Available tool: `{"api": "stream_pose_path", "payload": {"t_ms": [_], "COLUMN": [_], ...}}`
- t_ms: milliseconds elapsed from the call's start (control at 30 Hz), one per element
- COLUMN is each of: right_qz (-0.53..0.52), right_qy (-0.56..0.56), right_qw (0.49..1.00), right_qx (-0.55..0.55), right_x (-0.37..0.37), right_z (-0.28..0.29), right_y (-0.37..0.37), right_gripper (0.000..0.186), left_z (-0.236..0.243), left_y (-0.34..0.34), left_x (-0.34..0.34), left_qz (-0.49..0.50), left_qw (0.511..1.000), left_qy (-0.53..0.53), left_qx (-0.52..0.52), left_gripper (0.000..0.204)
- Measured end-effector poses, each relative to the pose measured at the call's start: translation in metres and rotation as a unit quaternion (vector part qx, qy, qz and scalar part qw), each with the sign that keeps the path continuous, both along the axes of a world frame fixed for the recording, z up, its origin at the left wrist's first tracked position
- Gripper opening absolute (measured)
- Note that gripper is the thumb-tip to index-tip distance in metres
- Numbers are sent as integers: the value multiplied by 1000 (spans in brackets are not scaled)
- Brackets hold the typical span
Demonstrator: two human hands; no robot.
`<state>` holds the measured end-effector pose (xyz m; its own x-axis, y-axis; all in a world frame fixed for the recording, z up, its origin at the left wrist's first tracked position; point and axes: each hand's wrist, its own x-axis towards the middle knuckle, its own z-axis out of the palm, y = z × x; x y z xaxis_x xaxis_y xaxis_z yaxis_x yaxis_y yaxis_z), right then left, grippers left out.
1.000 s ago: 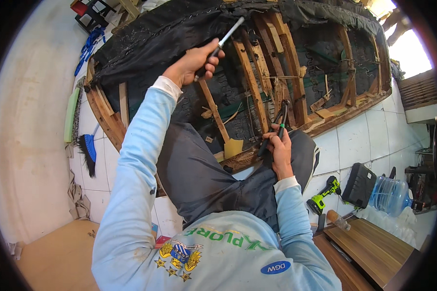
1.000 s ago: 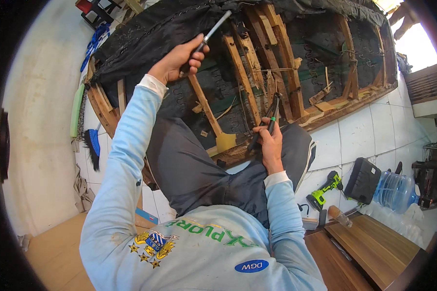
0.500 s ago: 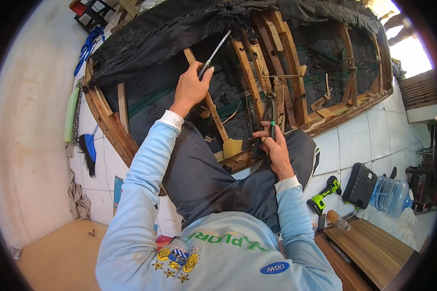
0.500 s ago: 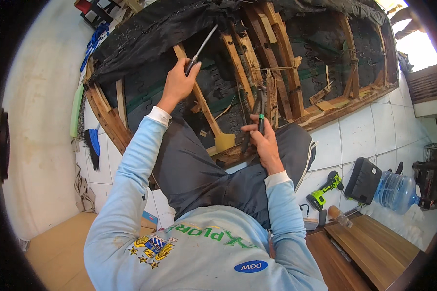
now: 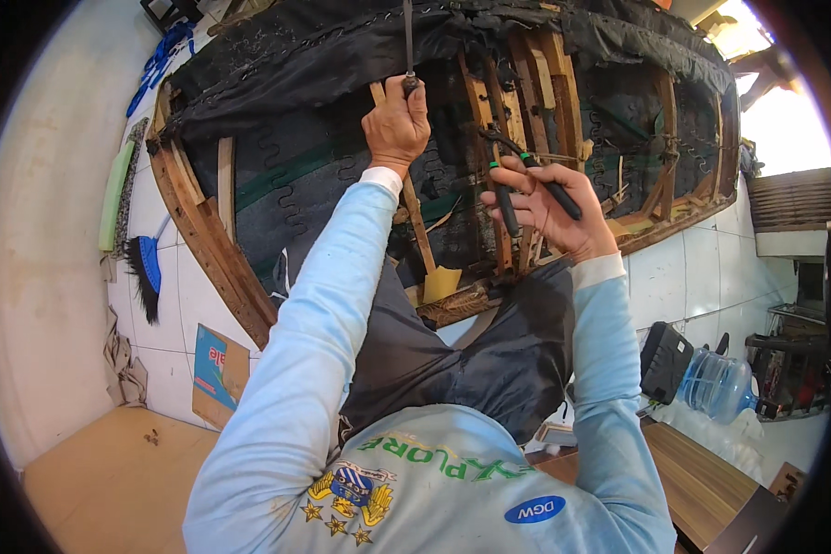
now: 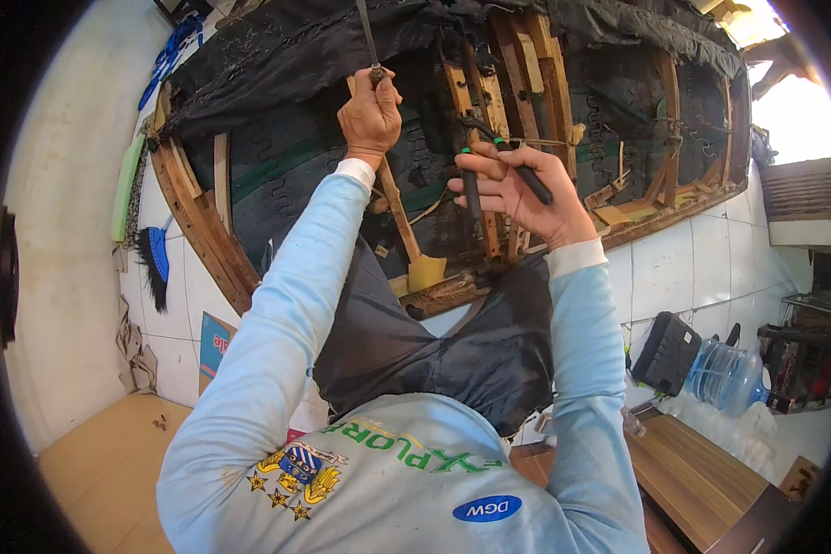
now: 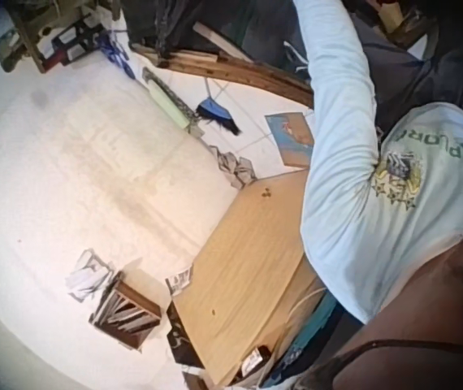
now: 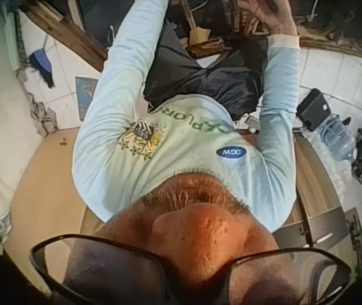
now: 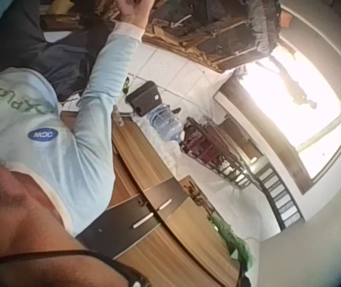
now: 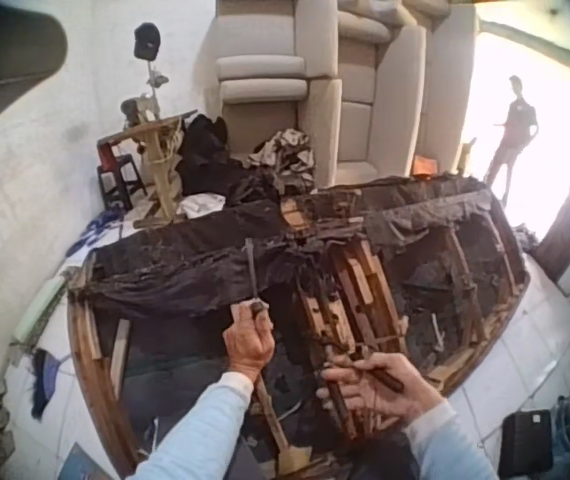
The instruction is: The person retrieves pliers and a screwdriver from a wall-mounted tool rack and sits on the floor to work on an overturned wooden furniture frame. They use the screwdriver to pry and remove staples and fabric from the wooden frame, occasionally using the pliers to assist in pulling out the fasteners.
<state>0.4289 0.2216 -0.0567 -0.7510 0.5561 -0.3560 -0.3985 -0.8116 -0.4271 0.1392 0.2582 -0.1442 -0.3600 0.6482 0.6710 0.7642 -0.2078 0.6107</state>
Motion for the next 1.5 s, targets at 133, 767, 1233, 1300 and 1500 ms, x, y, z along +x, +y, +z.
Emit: {"api": "stream_pose_path", "payload": {"t_ms": [133, 767, 1233, 1300, 1500], "right_qz": [80, 356, 436, 442, 398], "right_qy": [-222, -505, -616, -624, -635], "right_qw": [966, 739, 559, 531, 427], "right_qx": [103, 268, 344, 366, 506], "right_x": [-2, -27, -77, -80, -52], "right_z": [28, 114, 126, 127, 106], "right_y": [13, 99, 119, 116, 96], "right_gripper": [56, 47, 34, 35, 34], "left_z": [2, 7, 4, 4, 2], "left_y": [-3, -3, -2, -1, 0], "left_x": [5, 5, 3, 3, 1], "left_qz": [-6, -11, -21, -24, -20], "left_qw": [1000, 999, 998, 998, 998], "left_qy": [23, -18, -32, -31, -26], "left_qx": [-17, 33, 52, 53, 57], "left_gripper": [30, 22, 20, 25, 27]}}
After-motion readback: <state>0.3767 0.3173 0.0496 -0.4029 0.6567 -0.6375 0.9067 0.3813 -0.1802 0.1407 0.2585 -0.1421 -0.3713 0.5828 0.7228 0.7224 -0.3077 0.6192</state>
